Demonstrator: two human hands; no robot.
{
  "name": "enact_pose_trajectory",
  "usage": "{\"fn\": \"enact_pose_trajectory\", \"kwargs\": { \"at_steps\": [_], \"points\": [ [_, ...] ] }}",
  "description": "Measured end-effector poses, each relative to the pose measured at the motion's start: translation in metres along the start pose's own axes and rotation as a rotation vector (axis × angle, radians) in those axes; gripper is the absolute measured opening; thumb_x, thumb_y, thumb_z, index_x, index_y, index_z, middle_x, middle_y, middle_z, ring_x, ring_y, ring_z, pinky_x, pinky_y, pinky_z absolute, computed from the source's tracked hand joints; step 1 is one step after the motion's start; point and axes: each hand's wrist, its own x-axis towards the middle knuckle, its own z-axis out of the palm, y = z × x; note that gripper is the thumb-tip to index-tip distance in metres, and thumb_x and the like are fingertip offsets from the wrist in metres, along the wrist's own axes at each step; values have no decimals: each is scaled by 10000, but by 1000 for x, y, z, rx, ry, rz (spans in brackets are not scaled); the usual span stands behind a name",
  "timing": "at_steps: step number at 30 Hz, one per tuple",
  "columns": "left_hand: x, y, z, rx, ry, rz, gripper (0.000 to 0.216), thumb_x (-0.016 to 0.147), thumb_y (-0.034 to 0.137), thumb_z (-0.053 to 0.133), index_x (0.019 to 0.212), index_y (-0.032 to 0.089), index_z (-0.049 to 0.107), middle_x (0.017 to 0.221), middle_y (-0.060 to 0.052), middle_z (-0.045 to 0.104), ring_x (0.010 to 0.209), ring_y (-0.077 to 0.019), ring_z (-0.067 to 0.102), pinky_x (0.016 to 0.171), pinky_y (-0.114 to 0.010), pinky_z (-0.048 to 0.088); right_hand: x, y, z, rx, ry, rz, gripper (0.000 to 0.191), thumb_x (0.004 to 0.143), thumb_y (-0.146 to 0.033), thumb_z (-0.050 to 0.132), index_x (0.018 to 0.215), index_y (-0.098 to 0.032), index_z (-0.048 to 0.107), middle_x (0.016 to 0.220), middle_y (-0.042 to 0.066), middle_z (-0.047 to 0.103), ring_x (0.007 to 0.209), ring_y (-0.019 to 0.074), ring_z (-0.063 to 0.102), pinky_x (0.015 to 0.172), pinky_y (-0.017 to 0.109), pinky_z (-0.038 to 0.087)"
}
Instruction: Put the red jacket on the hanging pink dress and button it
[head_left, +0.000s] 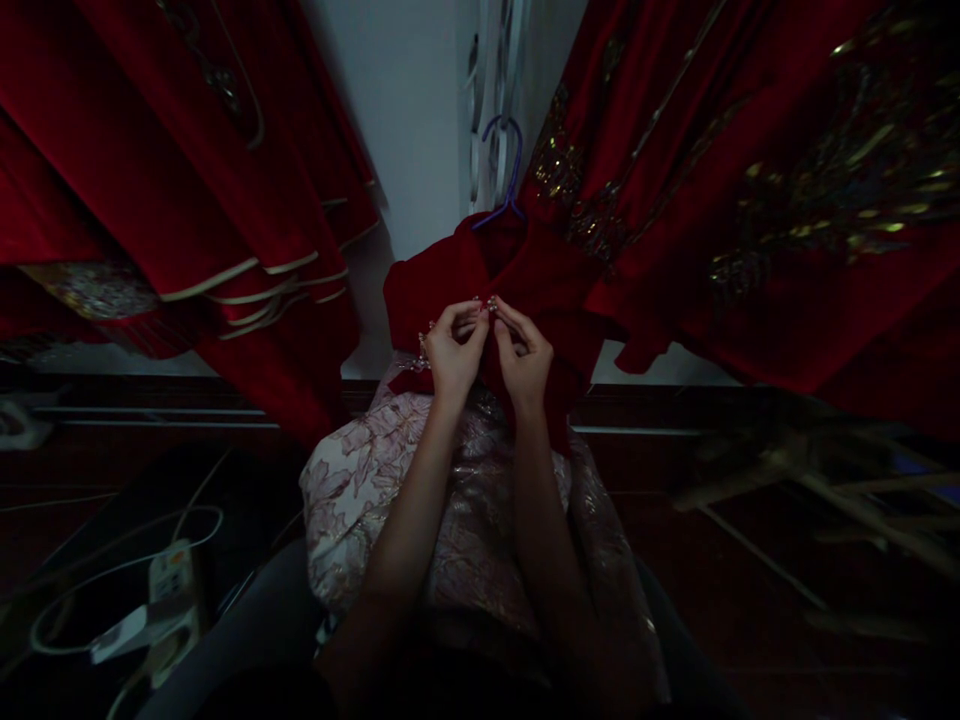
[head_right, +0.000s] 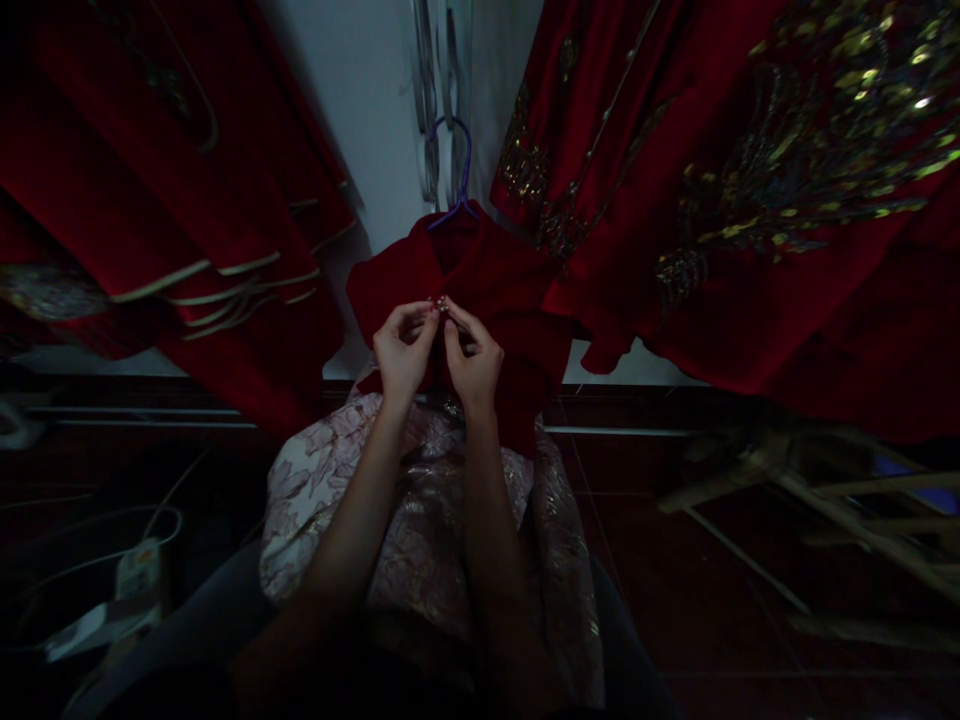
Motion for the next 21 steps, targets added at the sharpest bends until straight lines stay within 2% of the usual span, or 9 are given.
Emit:
{"fn": "enact_pose_trajectory", "kwargs": {
  "at_steps": [14,21],
  "points": [
    [-2,-3,-1,9,-26,19,176,798,246,655,960,178,668,988,-59,723,878,-145,697,820,-296,581,0,1,-4,-10,-5,7,321,898,-318,501,1182,-242,630,1204,47,663,1061,149,649,824,273,564],
    [-3,0,-3,24,-18,25,175,795,245,657,959,190,683,971,-49,732,849,-148,704,815,-312,587,0,0,-4,-54,64,-4,253,866,-378,559,1019,-215,680,1037,39,716,949,149,674,786,259,554]
  ]
}}
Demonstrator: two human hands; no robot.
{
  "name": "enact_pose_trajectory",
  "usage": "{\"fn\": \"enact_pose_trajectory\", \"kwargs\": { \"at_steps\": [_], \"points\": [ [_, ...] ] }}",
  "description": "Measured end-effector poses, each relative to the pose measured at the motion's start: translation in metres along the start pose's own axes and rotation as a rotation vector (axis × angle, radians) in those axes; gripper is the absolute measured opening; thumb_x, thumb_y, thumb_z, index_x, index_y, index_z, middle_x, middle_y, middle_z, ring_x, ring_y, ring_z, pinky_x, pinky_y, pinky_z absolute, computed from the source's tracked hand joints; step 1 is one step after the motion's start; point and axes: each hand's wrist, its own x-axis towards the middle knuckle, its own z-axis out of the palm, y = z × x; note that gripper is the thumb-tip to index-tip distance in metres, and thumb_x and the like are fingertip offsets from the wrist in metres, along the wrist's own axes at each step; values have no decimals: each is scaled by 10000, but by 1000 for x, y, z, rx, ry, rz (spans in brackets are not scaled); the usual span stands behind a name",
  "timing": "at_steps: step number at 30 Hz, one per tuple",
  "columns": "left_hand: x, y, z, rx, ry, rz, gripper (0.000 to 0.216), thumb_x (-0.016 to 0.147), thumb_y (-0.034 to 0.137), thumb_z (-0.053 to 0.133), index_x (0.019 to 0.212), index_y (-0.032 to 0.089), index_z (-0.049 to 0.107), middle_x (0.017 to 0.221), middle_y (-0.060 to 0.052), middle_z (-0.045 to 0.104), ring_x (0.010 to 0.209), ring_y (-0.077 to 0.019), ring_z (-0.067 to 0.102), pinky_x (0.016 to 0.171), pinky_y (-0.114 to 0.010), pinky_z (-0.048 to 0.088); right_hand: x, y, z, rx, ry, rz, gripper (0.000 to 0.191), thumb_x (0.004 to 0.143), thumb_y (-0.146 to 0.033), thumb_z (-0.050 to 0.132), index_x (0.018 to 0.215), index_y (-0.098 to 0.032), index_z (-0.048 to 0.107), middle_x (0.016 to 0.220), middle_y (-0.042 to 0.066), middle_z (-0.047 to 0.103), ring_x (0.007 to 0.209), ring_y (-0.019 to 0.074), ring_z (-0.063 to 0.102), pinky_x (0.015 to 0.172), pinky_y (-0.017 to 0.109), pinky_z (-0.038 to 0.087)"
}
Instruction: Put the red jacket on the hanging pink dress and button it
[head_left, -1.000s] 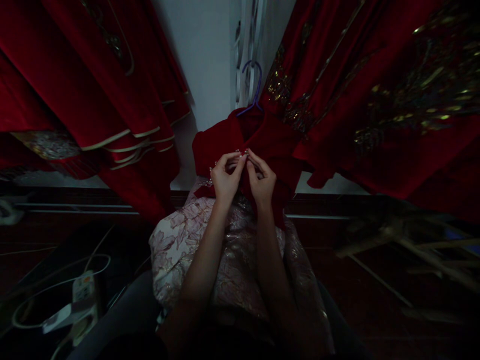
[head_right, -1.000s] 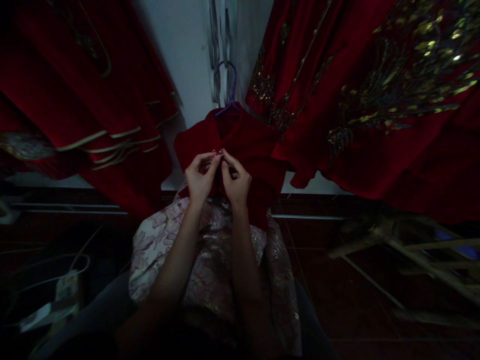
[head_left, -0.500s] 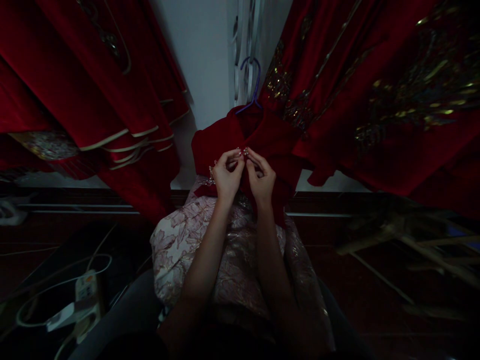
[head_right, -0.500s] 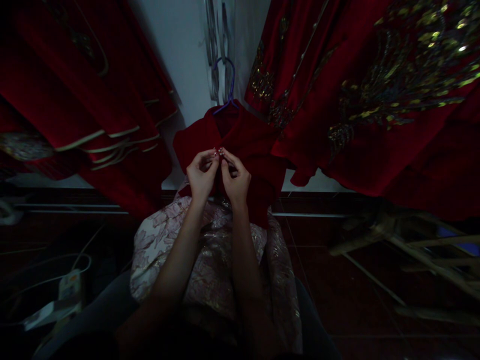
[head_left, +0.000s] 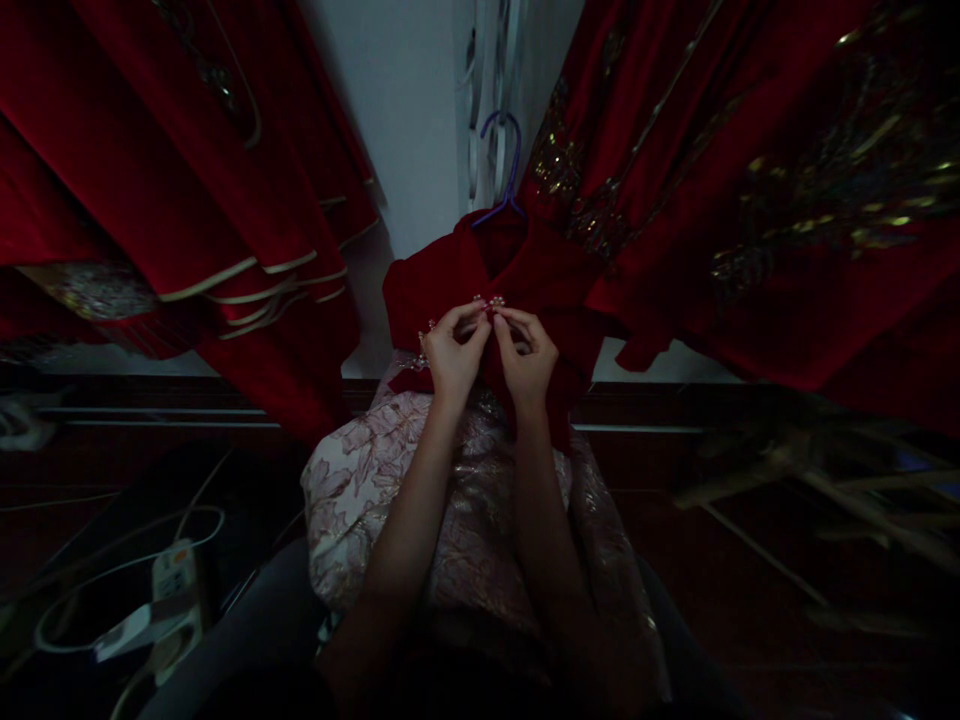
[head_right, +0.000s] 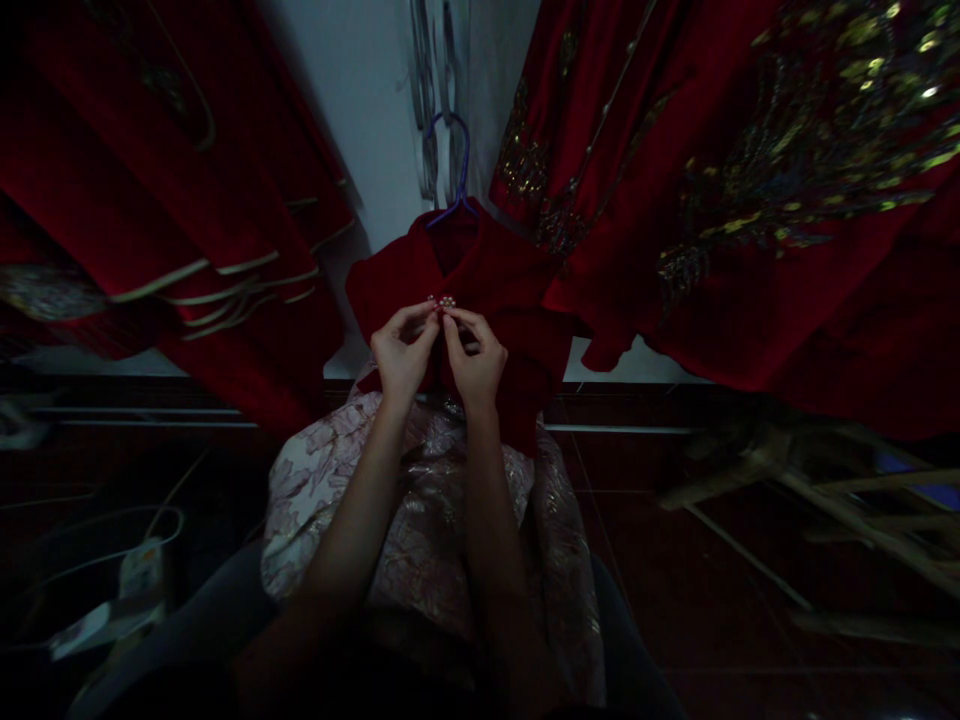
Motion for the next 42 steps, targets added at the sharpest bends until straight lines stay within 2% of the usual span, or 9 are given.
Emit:
{"fn": "enact_pose_trajectory", "kwargs": {
  "at_steps": [4,9,13,19,30,39,42],
  "points": [
    [0,-2,0,27,-16,20,181,804,255,654,970,189,682,977,-55,729,864,-151,702,830,-322,582,0,0,-1,-55,-26,-25,241,876,-368,547,1030,-260,698,1088,16,707,998,155,656,831,284,545],
    [-1,-4,0,21,-9,19,194,815,275,648,990,198,679,975,-51,728,863,-153,702,831,-327,582,-1,0,0,-48,-4,-24,230,876,-349,541,1001,-236,697,1029,19,719,920,149,675,749,252,551],
    [0,-2,0,18,-14,19,186,815,280,649,978,195,680,969,-52,729,856,-150,701,825,-324,584,-2,-2,1,-46,-7,-52,207,869,-332,554,973,-247,711,1030,16,720,976,155,664,847,278,537],
    [0,-1,-1,27,-19,28,177,806,264,656,966,195,681,978,-50,728,849,-145,700,812,-310,585,-3,-4,2,-35,22,-2,246,872,-359,544,1015,-242,707,1049,22,721,891,147,687,739,256,561],
    [-1,-5,-2,71,-21,71,182,768,233,687,937,168,713,908,-46,739,790,-139,707,781,-271,590,-2,2,3,-17,38,37,276,865,-367,550,1023,-215,717,1037,32,730,889,153,699,780,263,570],
    [0,-11,-1,29,-80,100,182,790,271,672,942,178,707,932,-50,731,819,-138,703,790,-276,589,0,2,0,79,80,55,220,809,-356,630,919,-184,714,940,42,741,879,167,706,840,301,576],
    [3,-7,1,14,-119,112,172,790,267,674,935,176,684,902,-42,725,804,-125,695,772,-266,585,1,0,-3,96,107,69,251,804,-342,642,995,-182,676,981,53,731,918,168,700,845,293,573]
  ]
}}
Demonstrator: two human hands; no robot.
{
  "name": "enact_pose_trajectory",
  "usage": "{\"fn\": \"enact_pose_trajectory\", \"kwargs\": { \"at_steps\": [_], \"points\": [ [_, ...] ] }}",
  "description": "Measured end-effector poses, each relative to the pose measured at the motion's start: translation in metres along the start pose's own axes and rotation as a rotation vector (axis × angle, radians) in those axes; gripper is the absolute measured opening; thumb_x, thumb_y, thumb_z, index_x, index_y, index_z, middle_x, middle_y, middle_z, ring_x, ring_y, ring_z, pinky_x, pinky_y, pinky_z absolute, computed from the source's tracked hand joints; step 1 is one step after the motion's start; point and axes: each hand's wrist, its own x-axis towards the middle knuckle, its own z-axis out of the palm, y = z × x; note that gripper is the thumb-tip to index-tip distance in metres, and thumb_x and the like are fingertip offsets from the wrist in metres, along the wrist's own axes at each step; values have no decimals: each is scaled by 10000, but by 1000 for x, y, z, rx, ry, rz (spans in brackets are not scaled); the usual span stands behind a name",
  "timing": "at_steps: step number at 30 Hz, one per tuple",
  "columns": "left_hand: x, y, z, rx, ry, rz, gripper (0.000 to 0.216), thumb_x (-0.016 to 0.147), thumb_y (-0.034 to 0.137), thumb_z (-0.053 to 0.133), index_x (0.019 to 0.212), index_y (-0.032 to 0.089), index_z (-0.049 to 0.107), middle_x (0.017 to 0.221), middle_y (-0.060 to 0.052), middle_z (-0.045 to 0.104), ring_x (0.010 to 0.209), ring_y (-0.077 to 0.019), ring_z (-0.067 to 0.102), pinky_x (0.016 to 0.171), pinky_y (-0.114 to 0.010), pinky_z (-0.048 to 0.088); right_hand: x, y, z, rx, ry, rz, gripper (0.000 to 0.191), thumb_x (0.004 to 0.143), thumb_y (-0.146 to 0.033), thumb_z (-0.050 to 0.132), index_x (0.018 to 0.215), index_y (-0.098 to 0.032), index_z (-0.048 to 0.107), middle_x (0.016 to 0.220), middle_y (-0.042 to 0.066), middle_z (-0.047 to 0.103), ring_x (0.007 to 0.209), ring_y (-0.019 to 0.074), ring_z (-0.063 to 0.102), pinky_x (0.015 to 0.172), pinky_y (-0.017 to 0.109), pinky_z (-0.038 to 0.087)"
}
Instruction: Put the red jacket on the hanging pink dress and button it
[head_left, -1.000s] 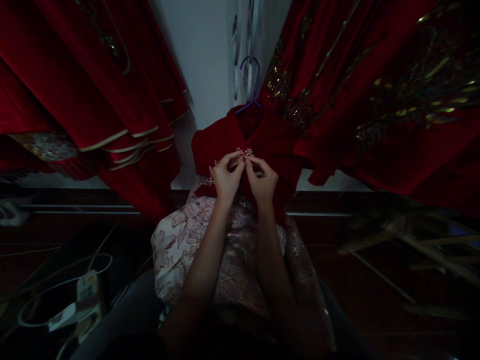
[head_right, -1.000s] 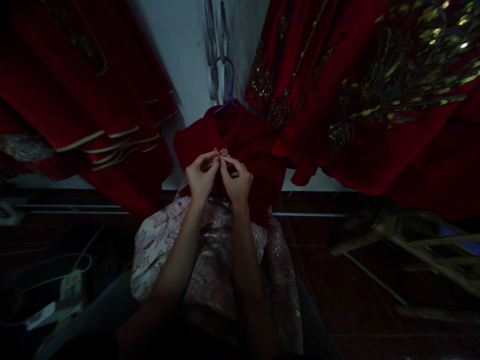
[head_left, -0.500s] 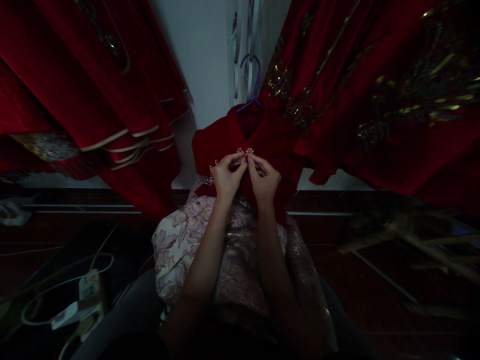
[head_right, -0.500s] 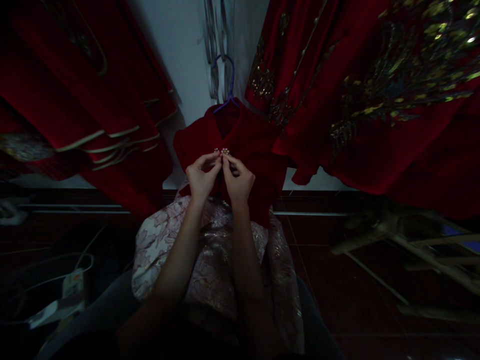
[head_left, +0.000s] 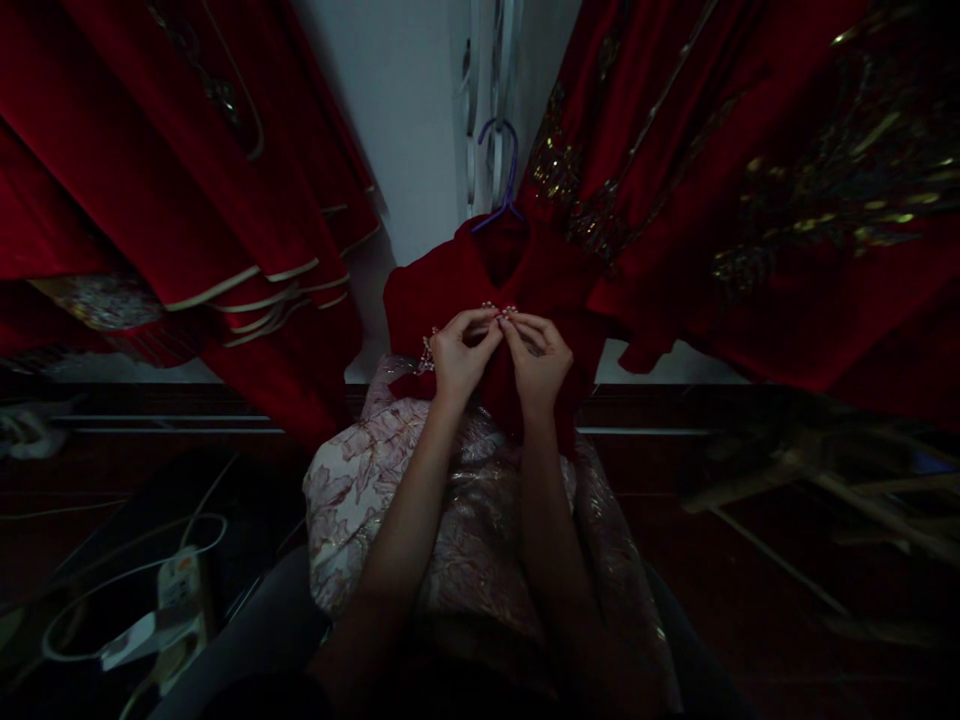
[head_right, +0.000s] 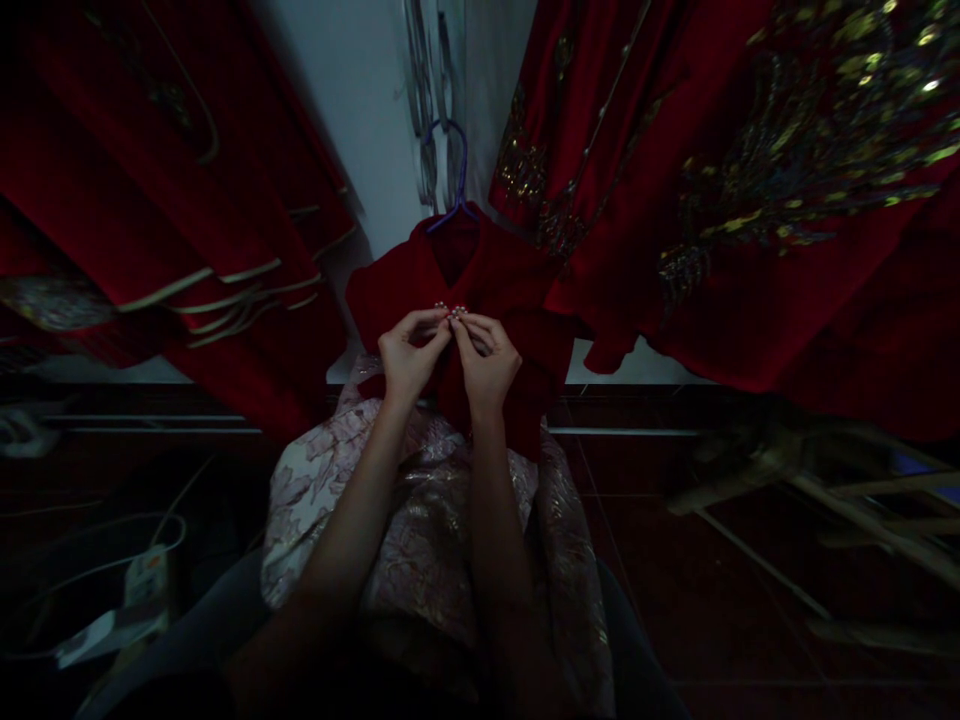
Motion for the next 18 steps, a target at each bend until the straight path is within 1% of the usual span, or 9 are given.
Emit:
{"fn": "enact_pose_trajectory", "kwargs": {
  "at_steps": [2,4,7,13,18],
  "points": [
    [4,3,0,7,-35,9,168,786,268,680,926,176,669,886,-36,720,795,-119,689,765,-263,581,1,-2,-2,15,-5,1,311,815,-332,634,1094,-196,641,1061,60,713,968,169,690,862,293,568],
    [7,5,-1,25,-68,14,156,783,274,684,899,173,660,869,-32,716,778,-114,685,756,-259,576,2,-3,-4,37,-39,0,326,836,-326,609,1138,-205,629,1121,61,695,1006,168,679,906,309,555],
    [11,7,-3,71,-108,14,147,778,276,686,874,170,648,862,-30,712,757,-110,681,737,-251,569,3,-3,-5,65,-81,-1,306,846,-328,597,1120,-200,650,1133,62,691,1031,173,670,960,337,532],
    [20,10,-13,166,-182,58,122,757,234,684,846,167,634,827,-16,699,733,-103,670,717,-233,559,9,3,-6,84,-114,46,328,822,-350,628,1113,-202,656,1116,60,700,1013,176,677,949,335,539],
    [34,16,-23,260,-329,95,92,743,196,668,826,160,657,795,-12,712,703,-104,674,687,-211,546,17,9,-7,106,-167,64,342,786,-354,670,1089,-196,671,1069,57,718,983,182,689,931,342,550]
  ]
}}
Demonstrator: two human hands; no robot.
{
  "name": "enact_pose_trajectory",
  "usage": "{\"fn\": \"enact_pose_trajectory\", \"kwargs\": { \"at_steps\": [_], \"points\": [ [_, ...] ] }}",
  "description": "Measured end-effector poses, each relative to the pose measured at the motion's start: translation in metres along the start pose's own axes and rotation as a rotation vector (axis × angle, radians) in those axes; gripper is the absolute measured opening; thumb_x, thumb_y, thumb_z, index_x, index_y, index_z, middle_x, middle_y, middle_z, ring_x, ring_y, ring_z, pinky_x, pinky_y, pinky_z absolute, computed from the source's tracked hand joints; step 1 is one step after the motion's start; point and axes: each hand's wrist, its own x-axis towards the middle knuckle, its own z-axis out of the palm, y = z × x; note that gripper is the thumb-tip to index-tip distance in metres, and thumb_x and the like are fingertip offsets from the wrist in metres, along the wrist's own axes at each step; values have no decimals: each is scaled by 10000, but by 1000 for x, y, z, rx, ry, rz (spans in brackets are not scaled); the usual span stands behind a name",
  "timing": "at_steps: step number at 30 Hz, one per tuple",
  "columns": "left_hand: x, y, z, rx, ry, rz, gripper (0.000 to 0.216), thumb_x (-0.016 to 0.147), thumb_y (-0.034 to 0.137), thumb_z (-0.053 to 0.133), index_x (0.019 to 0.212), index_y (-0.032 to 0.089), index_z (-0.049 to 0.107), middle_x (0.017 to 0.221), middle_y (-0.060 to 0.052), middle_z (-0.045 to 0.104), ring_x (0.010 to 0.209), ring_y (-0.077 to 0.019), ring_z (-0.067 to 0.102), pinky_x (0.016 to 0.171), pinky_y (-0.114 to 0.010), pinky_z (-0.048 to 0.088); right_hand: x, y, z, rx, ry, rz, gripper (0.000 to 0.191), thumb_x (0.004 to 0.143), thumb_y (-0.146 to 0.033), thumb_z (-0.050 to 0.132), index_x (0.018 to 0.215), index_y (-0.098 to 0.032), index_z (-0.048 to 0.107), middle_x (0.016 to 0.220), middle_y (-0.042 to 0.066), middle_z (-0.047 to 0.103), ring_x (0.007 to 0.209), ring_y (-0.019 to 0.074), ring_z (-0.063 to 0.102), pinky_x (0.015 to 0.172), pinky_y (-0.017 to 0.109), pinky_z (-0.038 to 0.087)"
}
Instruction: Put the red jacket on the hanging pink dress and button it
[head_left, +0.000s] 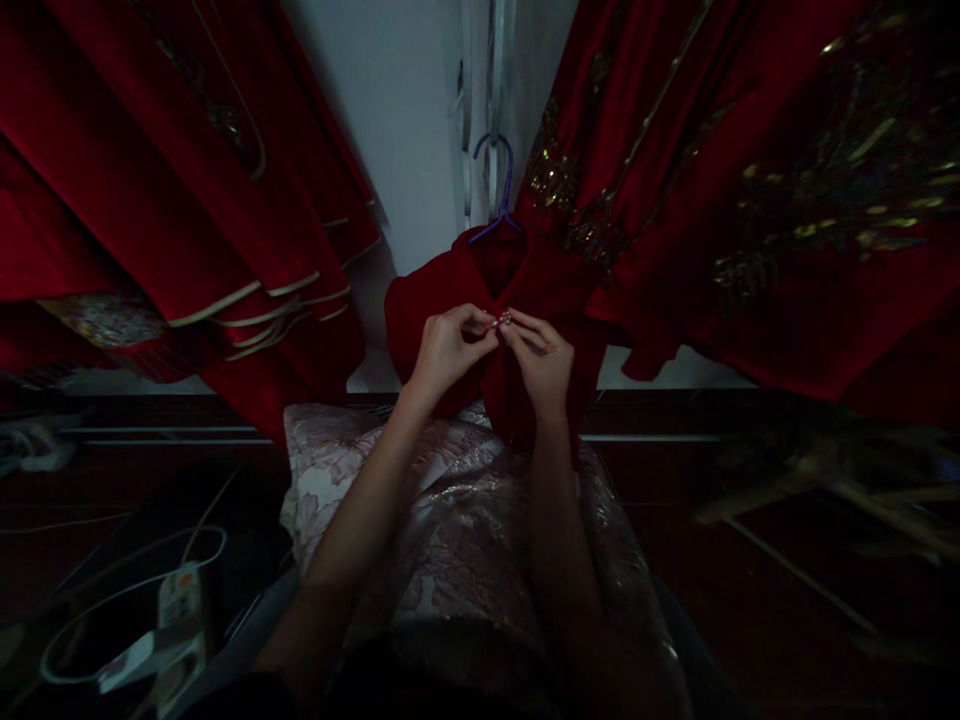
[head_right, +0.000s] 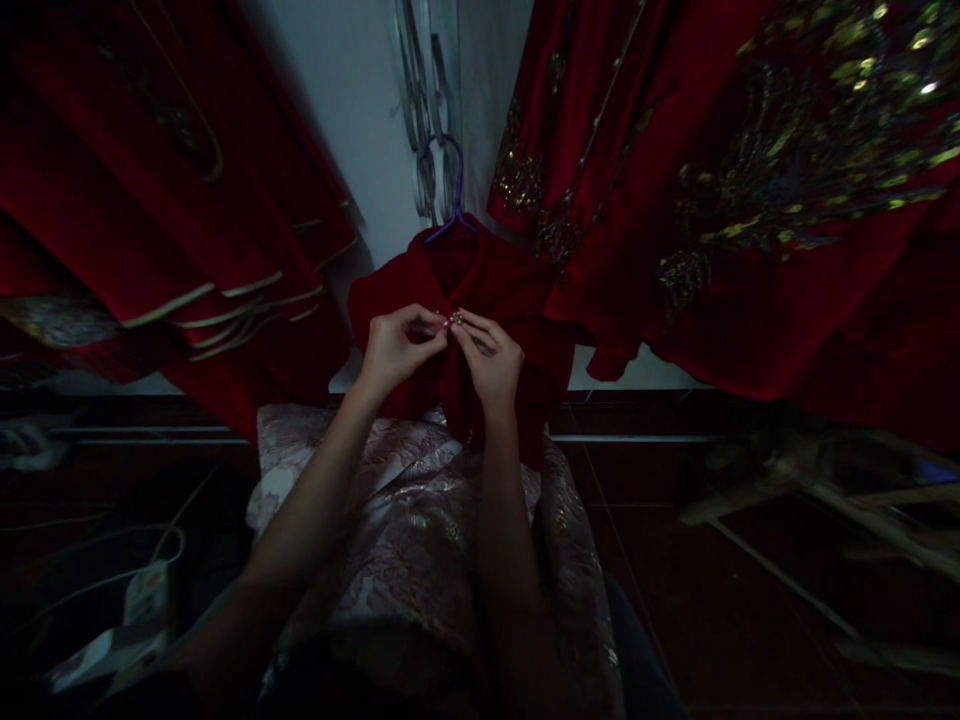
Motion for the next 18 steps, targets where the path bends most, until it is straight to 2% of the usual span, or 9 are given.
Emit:
{"fn": "enact_pose_trajectory", "kwargs": {
  "at_steps": [9,18],
  "points": [
    [11,9,-18,157,-189,83,102,750,172,646,844,162,683,792,-7,727,716,-118,691,672,-205,529,0,2,-3,47,-9,35,365,763,-344,696,1092,-187,673,1050,58,725,977,185,692,955,361,540],
    [10,-7,-17,-61,-196,31,109,739,194,656,832,152,694,804,-25,734,707,-129,697,672,-224,571,-1,-1,1,60,26,35,355,729,-334,729,1044,-178,682,1007,53,736,943,188,702,945,373,551]
  ]
}}
